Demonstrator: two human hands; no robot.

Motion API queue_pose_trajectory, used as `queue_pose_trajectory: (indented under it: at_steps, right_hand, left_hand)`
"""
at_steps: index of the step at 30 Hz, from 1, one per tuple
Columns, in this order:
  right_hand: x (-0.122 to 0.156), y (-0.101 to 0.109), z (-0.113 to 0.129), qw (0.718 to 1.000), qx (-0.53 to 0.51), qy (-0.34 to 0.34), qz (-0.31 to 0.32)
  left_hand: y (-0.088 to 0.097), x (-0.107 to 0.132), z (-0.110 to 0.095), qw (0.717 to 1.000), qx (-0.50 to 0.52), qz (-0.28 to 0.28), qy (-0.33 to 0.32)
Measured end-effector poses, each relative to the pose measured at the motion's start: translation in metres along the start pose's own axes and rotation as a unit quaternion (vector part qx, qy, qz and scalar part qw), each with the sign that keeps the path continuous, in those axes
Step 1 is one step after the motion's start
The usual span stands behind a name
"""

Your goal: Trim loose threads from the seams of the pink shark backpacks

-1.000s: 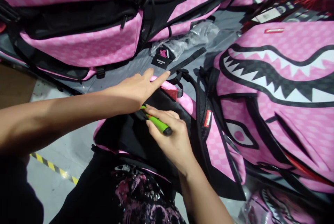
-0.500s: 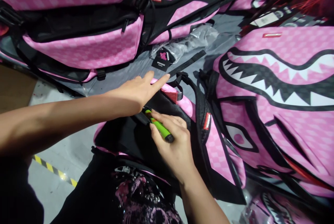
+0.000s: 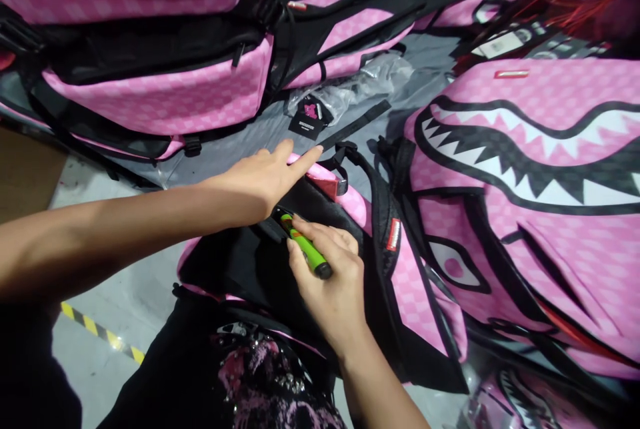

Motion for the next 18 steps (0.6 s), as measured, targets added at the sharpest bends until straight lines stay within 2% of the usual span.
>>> queue_pose_trajectory:
  at_steps: [4,9,12,13,15,17,18]
  right_hand:
    - [-0.002,-0.004,-0.001,0.999,-0.037,-0.002,0.031]
    - [-0.005,-0.006,-0.003,1.0,-0.024,-0.012,0.008]
    - [-0.003,0.005,-0.006,0.998,-0.043,-0.038,0.005]
    - [-0.001,0.014,-0.006,0.997,-0.056,-0.05,-0.012]
    - [0.002,0.037,-0.006,0.991,-0.085,-0.057,-0.086]
    - [0.004,0.059,-0.003,0.981,-0.095,-0.028,-0.165]
    - [0.002,0.064,-0.001,0.981,-0.079,-0.005,-0.175]
  left_hand:
    - [-0.001,-0.001,0.001,1.0,-0.001,-0.009,-0.002]
    - [-0.002,-0.001,0.002,1.0,-0.004,-0.016,-0.012]
    - [-0.001,-0.002,0.001,1.0,-0.004,-0.009,-0.006]
    - [-0.001,-0.002,0.001,1.0,-0.004,-0.004,-0.003]
    - [-0.002,-0.003,0.001,1.0,-0.001,0.003,-0.005]
    - [-0.003,-0.004,0.001,1.0,0.004,-0.002,-0.009]
    - [-0.003,-0.004,0.001,1.0,0.007,-0.006,-0.01]
Point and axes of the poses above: each hand's wrist, its own x-axis away from the middle knuckle, its own y-axis out of the back of the hand, z = x × y, the point moved 4 cm from there along -x, towards the middle knuckle, and after that the axes turned 5 degrees about -z, right-handed, at the moved point
